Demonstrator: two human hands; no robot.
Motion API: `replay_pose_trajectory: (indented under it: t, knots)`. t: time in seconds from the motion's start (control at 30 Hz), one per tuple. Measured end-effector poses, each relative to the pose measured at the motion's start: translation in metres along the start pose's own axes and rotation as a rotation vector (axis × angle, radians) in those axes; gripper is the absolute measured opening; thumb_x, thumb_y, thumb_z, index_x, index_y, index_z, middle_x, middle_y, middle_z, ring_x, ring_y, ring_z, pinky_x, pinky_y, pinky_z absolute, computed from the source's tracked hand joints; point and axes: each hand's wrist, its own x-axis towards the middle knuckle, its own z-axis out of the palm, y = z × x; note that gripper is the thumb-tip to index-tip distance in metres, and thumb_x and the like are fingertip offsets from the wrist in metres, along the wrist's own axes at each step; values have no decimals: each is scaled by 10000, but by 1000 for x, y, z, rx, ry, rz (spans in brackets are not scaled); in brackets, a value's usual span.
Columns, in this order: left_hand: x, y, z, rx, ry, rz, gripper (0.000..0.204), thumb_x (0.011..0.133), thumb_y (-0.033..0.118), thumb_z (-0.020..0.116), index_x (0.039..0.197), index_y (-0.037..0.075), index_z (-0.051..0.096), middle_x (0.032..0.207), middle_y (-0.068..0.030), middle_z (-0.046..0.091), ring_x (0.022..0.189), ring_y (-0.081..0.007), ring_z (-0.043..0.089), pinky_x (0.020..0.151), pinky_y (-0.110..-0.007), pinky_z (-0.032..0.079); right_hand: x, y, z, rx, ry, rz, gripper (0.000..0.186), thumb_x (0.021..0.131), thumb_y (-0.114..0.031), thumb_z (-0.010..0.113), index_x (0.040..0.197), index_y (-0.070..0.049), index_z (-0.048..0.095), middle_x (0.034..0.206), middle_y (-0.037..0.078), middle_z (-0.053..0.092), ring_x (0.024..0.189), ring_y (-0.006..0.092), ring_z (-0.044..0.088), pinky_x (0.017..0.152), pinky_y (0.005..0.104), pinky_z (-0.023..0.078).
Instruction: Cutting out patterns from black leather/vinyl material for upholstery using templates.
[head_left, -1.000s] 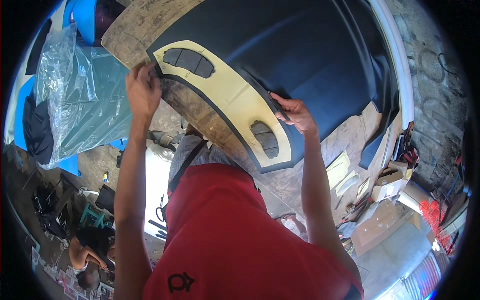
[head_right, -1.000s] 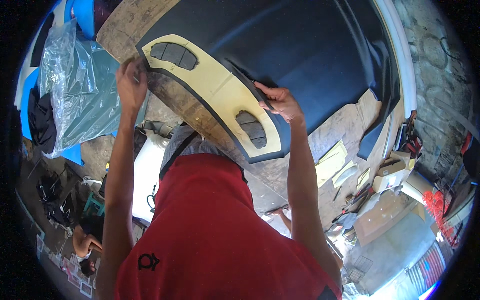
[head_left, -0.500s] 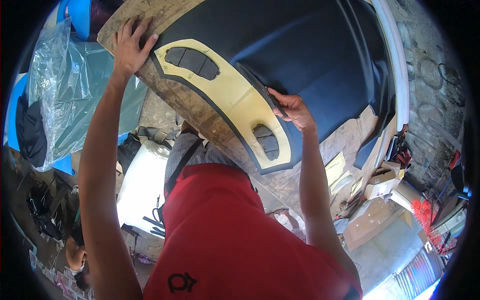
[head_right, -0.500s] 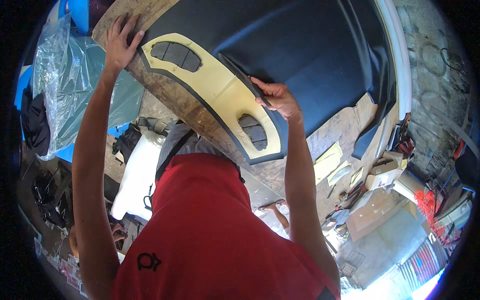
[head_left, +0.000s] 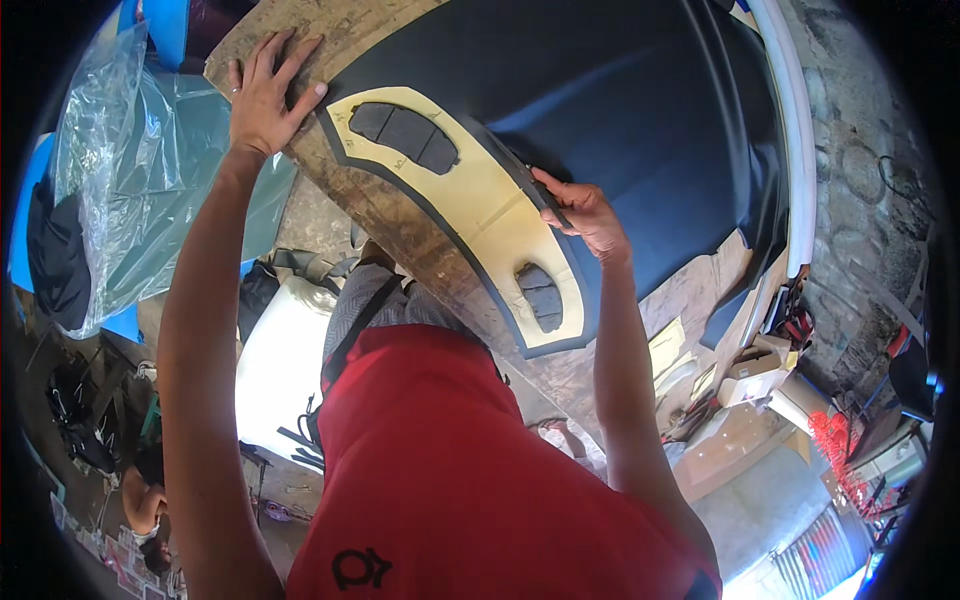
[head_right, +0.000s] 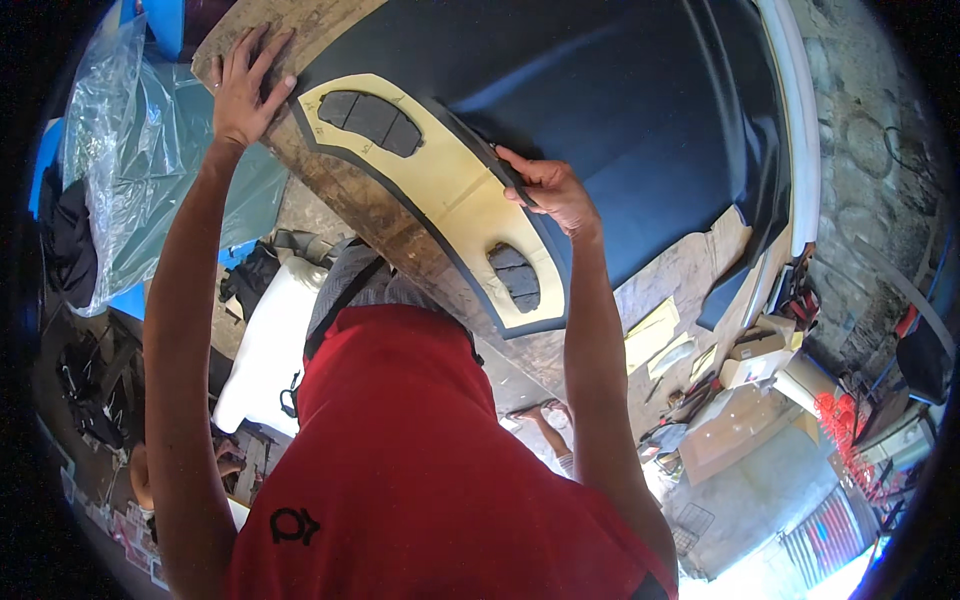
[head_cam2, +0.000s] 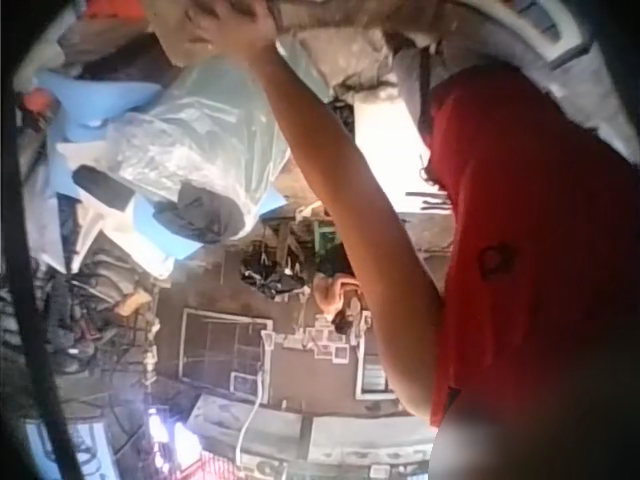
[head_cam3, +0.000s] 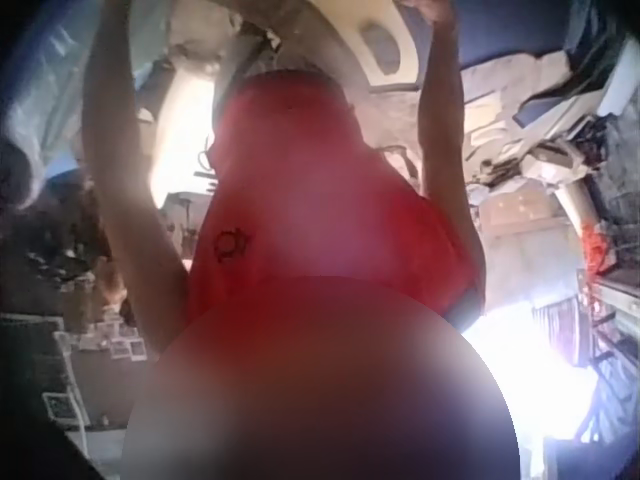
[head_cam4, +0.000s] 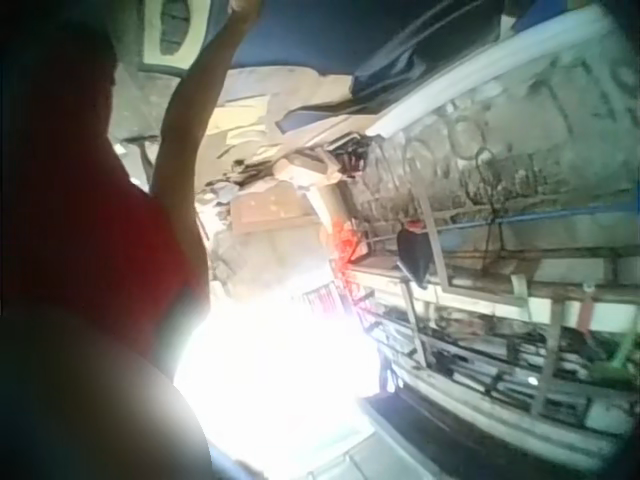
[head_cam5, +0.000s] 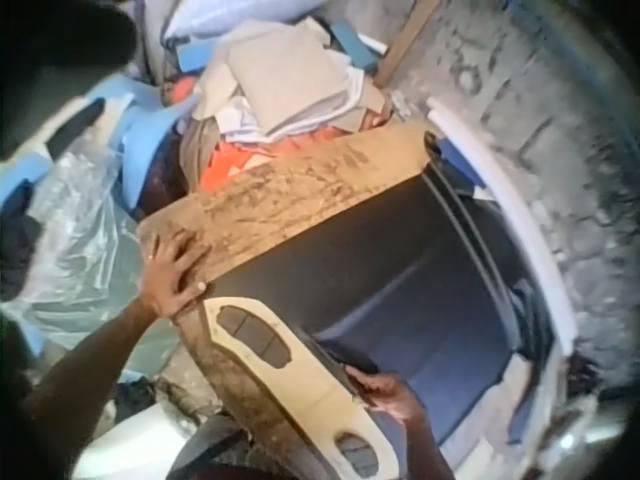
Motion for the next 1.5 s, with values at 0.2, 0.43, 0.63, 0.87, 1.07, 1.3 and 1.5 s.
replay_pose_trajectory:
  t: [0.2,0.43,0.63,0.87,1.07,1.3,1.5]
  knots:
    - [2,4,-3,-10,-1,-5,715,887,597,656,1534,318,536,1609,-42,422,1491,-291,365,1215,-646,177,9,-6,-1,-3,-39,8,643,851,69,765,1465,30,579,899,-40,646,660,23,441,560,150,276]
    - [5,1,-6,5,-14,-5,705,883,576,653,1524,300,555,1604,-46,432,1483,-296,378,1215,-628,176,33,-20,14,-27,-58,-32,639,853,59,772,1463,28,582,855,-36,634,633,22,420,534,163,261]
    - [5,3,-8,-34,-15,-13,680,882,547,644,1510,298,570,1595,-41,444,1484,-290,379,1209,-609,177,43,-26,11,-38,-75,-3,630,854,47,784,1455,20,595,832,-42,612,615,19,383,528,165,247]
    - [5,3,-11,-45,-17,-21,658,886,520,629,1500,287,585,1584,-42,460,1482,-289,388,1208,-586,178,63,-40,14,-56,-108,19,625,857,49,787,1453,6,603,783,-55,576,586,19,341,508,176,216]
    - [7,2,-12,-55,-21,-21,653,889,497,618,1503,277,585,1582,-46,467,1485,-292,391,1213,-581,175,87,-58,9,-116,-172,28,624,857,60,784,1452,-4,608,756,-68,550,574,18,323,495,179,203]
    - [5,4,-13,-56,-29,-42,655,885,492,607,1505,283,583,1586,-43,466,1491,-292,388,1215,-588,177,115,-79,-5,-193,-293,45,617,856,62,785,1445,-10,618,767,-68,562,566,14,298,491,185,188]
    - [8,2,-14,-43,-40,-47,663,882,505,599,1506,282,583,1590,-42,465,1494,-294,386,1211,-604,180,154,-117,-15,-307,-436,73,625,841,91,759,1442,-6,618,807,-59,606,569,3,324,501,173,195]
